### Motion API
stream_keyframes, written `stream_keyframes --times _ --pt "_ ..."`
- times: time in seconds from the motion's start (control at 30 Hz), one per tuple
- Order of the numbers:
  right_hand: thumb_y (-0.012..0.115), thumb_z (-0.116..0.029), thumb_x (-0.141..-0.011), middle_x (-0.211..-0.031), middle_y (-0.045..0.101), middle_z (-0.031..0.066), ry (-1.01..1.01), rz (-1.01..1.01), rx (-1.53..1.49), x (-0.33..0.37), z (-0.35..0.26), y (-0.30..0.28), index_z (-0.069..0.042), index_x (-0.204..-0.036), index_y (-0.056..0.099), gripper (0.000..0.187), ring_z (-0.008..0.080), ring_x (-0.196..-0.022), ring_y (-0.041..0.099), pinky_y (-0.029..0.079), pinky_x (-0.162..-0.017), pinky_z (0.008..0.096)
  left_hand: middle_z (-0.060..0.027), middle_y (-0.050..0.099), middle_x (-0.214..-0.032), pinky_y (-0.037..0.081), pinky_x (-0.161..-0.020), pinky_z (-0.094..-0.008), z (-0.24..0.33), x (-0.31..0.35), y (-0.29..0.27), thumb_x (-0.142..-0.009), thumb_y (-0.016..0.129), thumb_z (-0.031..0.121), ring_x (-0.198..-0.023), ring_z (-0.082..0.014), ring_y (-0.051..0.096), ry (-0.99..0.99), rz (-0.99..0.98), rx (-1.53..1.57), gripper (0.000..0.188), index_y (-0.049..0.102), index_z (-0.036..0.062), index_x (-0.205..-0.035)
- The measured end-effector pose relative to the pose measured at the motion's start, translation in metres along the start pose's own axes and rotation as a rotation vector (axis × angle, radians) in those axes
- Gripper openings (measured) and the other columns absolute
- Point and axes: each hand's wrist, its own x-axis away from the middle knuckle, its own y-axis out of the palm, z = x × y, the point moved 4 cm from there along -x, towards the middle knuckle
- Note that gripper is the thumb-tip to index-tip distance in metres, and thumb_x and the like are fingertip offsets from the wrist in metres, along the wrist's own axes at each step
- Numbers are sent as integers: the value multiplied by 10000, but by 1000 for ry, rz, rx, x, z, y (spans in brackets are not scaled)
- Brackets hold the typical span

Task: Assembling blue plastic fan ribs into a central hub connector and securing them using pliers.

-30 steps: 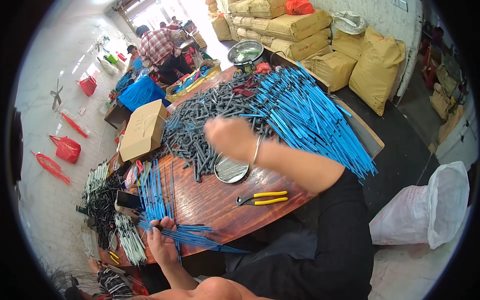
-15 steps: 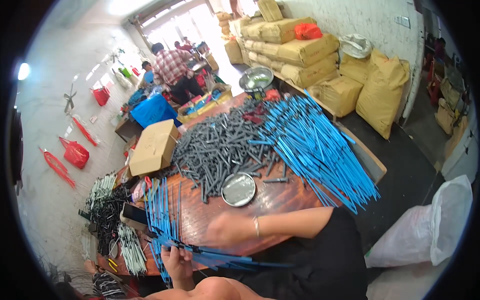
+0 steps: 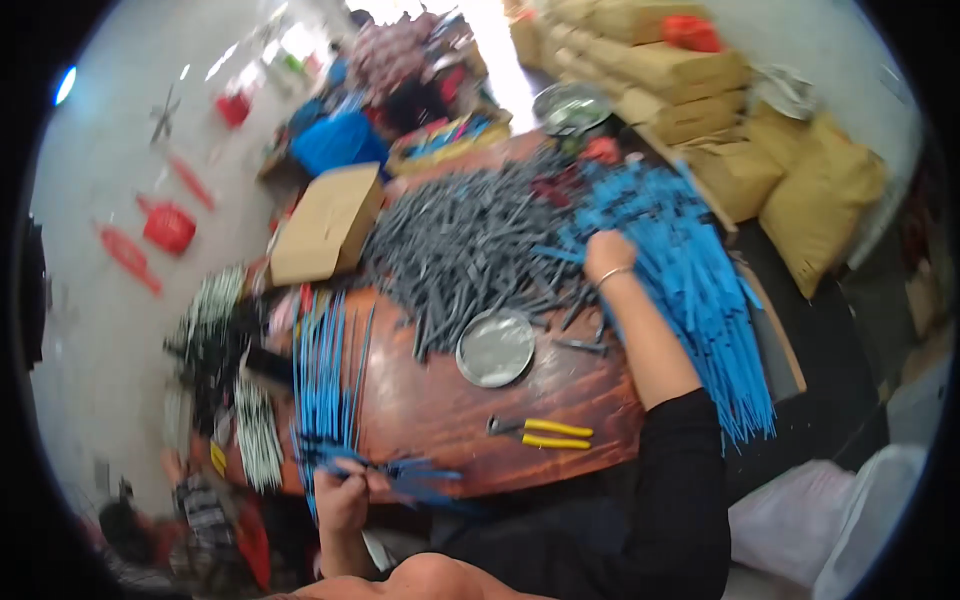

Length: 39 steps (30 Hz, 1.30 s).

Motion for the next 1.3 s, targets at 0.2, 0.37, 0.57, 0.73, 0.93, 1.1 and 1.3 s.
stream_keyframes --times 0.2,0.37,0.57,0.73,0.93,1.1,1.3 --pt "609 -197 -725 -868 632 202 -6 86 52 6 -25 -39 -23 -929 618 268 360 -815 610 495 -683 465 -212 649 -804 511 -740 -408 12 9 1 -758 610 -35 -787 -311 646 60 -436 96 113 624 -46 -869" --pt "560 -78 -764 -715 497 -16 -754 -808 -781 82 -251 -69 -53 -1245 499 485 53 -625 417 386 -572 215 -211 656 -829 506 -768 -377 0 21 -26 -753 614 -53 -830 -296 650 -89 -485 300 126 635 -47 -877" --pt "525 -200 -757 -896 633 193 -1147 -520 -411 161 -411 -77 -83 -1108 565 372 350 -830 613 492 -715 450 -185 661 -868 503 -775 -361 23 15 -25 -784 576 -52 -850 -275 647 55 -384 -9 117 626 -38 -888" --pt "533 -205 -773 -884 638 167 -1395 -743 -586 186 -351 -14 -93 -1041 618 302 342 -752 604 485 -699 422 -172 658 -895 497 -784 -374 3 19 -40 -817 547 -40 -864 -271 641 -37 -442 132 114 616 -24 -907" --pt "628 -223 -758 -920 641 142 -1177 -983 -548 213 -261 -36 -29 -1112 573 407 256 -824 611 472 -741 365 -227 638 -882 483 -809 -450 -2 32 -34 -815 583 6 -858 -337 632 29 -291 154 143 585 -6 -957" --pt "734 -200 -683 -1154 544 143 -1180 -949 -1163 274 -216 -113 -54 -1295 402 711 206 -1046 527 424 -879 342 -217 638 -885 485 -803 -443 9 46 5 -810 591 9 -856 -329 631 45 -377 -7 159 577 8 -969" --pt "766 -187 -631 -1153 524 160 -918 -978 -1327 355 -211 -89 -31 -1238 430 711 224 -1072 502 411 -898 360 -215 643 -872 483 -801 -440 13 63 50 -813 591 10 -852 -317 633 187 -310 98 166 569 0 -978"
